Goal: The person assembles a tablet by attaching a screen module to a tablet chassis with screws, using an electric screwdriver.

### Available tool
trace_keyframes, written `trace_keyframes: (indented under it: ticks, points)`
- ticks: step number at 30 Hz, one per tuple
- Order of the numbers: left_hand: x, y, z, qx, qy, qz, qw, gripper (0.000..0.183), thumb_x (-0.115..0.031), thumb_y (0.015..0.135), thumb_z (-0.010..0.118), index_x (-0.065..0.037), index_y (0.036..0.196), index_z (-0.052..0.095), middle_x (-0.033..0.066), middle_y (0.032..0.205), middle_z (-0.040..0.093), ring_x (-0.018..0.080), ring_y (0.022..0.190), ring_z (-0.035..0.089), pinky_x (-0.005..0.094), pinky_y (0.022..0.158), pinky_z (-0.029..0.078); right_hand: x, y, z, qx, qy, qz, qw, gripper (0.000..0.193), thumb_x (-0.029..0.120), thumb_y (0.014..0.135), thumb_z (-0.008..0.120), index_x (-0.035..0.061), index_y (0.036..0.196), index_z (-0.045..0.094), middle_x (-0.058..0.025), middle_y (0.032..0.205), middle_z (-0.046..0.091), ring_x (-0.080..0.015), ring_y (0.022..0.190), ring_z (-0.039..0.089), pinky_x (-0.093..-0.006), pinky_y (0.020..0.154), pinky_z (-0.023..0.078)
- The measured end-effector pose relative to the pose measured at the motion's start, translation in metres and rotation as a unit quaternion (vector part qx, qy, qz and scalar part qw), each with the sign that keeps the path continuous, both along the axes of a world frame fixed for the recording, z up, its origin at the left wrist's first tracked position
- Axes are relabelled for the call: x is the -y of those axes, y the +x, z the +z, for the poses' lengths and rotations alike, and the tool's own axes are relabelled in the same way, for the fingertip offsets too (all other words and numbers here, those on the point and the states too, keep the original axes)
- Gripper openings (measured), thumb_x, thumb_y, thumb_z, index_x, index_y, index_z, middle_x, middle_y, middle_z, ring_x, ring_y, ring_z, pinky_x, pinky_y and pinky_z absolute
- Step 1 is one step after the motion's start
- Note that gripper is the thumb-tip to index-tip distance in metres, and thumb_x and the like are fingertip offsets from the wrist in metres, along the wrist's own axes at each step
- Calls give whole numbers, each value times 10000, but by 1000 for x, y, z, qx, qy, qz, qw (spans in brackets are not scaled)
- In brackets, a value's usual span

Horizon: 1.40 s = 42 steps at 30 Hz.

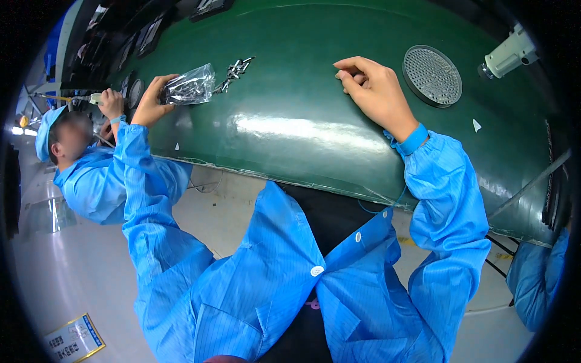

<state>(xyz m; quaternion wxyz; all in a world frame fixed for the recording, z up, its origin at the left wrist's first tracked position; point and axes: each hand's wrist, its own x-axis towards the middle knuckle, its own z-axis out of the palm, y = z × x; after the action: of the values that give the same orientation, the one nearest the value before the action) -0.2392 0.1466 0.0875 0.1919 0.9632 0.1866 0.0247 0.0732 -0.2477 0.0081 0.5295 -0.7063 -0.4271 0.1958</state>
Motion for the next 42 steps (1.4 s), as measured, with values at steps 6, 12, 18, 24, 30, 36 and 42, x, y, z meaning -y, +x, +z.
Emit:
trace_keyframes:
  ticks: [6,12,18,24,30,36,42]
  points:
    - [34,36,28,4,62,-57,996,790,68,652,674,-91,1413,534,114,1266,541,291,1185,576,353,996,479,6,-1,1,9,1,-2,1000,261,84,922,652,-9,1163,693,-94,924,732,-110,727,657,-259,671,530]
    - [35,44,31,-3,47,-45,998,802,63,686,704,-132,1442,523,94,1291,540,282,1149,578,361,973,496,9,2,-1,25,3,-6,1000,252,87,918,660,-1,1150,699,-100,915,726,-114,710,641,-267,658,523]
    - [34,44,39,40,39,-56,997,800,63,705,759,-164,1440,540,64,1285,562,235,1107,576,321,920,518,9,3,0,28,-8,-6,1000,256,81,917,649,2,1155,700,-99,920,730,-113,719,644,-265,664,526]
    - [18,35,29,116,-129,-40,984,786,76,751,713,-112,1481,490,84,1375,554,210,1135,570,337,956,503,4,2,-1,24,-10,-5,1000,262,79,920,645,-4,1163,698,-90,914,728,-102,721,644,-260,667,526]
    - [-6,23,-35,327,-411,241,816,583,-212,969,692,138,1384,478,204,1283,628,224,1054,659,320,953,503,3,0,1,21,-13,-5,1000,247,74,933,638,-7,1159,696,-80,916,728,-89,726,639,-242,633,502]
    - [-23,8,-46,197,-394,285,851,413,-226,941,744,88,1198,666,74,1033,719,123,924,655,232,813,475,4,-2,1,17,0,-2,1000,233,74,943,632,-5,1153,697,-76,923,731,-80,721,630,-236,627,494]
    - [15,31,-25,198,-305,322,874,286,-214,959,719,-52,1188,662,51,1023,709,115,891,656,287,727,535,4,-1,2,28,-10,-8,1000,220,80,942,637,-5,1133,705,-78,925,727,-81,722,626,-239,627,488]
